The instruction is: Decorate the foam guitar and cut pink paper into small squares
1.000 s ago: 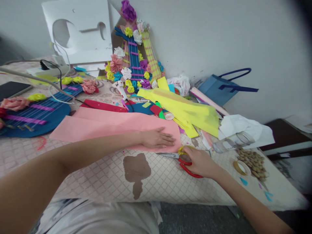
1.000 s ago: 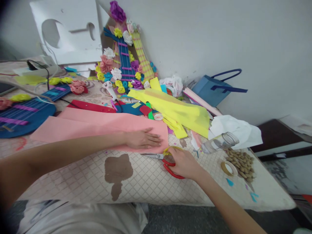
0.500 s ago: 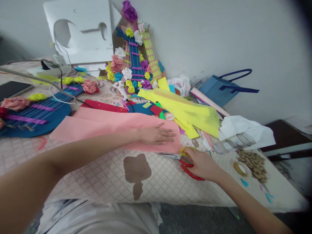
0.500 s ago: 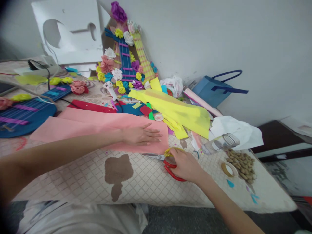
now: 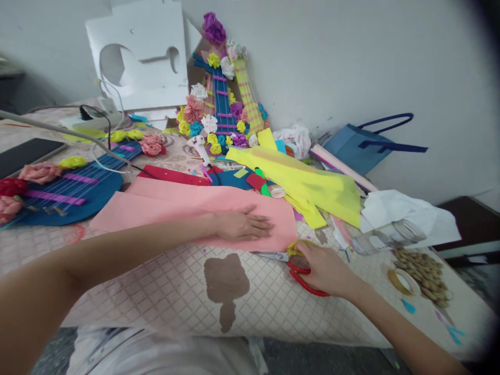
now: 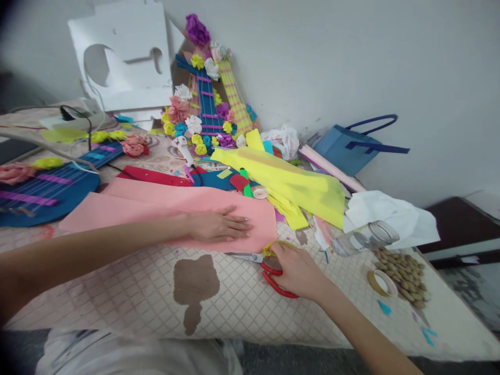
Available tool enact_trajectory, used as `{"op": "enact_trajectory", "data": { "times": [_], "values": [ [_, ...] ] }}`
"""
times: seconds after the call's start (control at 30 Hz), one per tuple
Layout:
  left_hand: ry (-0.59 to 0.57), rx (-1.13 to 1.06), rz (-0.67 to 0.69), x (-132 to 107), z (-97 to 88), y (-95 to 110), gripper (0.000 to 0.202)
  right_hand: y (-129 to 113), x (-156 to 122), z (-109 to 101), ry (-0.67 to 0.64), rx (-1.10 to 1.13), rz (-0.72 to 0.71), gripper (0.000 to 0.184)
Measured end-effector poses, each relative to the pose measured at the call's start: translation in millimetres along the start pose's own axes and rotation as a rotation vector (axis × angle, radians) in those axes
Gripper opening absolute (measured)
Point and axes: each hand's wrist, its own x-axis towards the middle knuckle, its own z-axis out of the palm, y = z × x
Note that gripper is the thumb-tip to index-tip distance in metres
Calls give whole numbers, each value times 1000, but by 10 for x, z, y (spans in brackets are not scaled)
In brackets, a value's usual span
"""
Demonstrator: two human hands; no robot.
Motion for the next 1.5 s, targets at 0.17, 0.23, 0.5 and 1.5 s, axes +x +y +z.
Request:
{"op": "enact_trajectory", "data": {
  "times": [0.17,0.23,0.5,1.5],
  "values": [
    [17,-44,-6,-24,9,-2,45,27,-5,31,-29,-26,10,29],
    [19,-56,-7,-25,10,2,45,23,-15,31,-27,-22,12,28],
    [-14,-59,-51,-40,-119,20,44,-47,-57,-4,18,35,5,31],
    [23,-84,-63,-145,-73,-10,44,-203,98,0,6,15,25,32]
  ]
}}
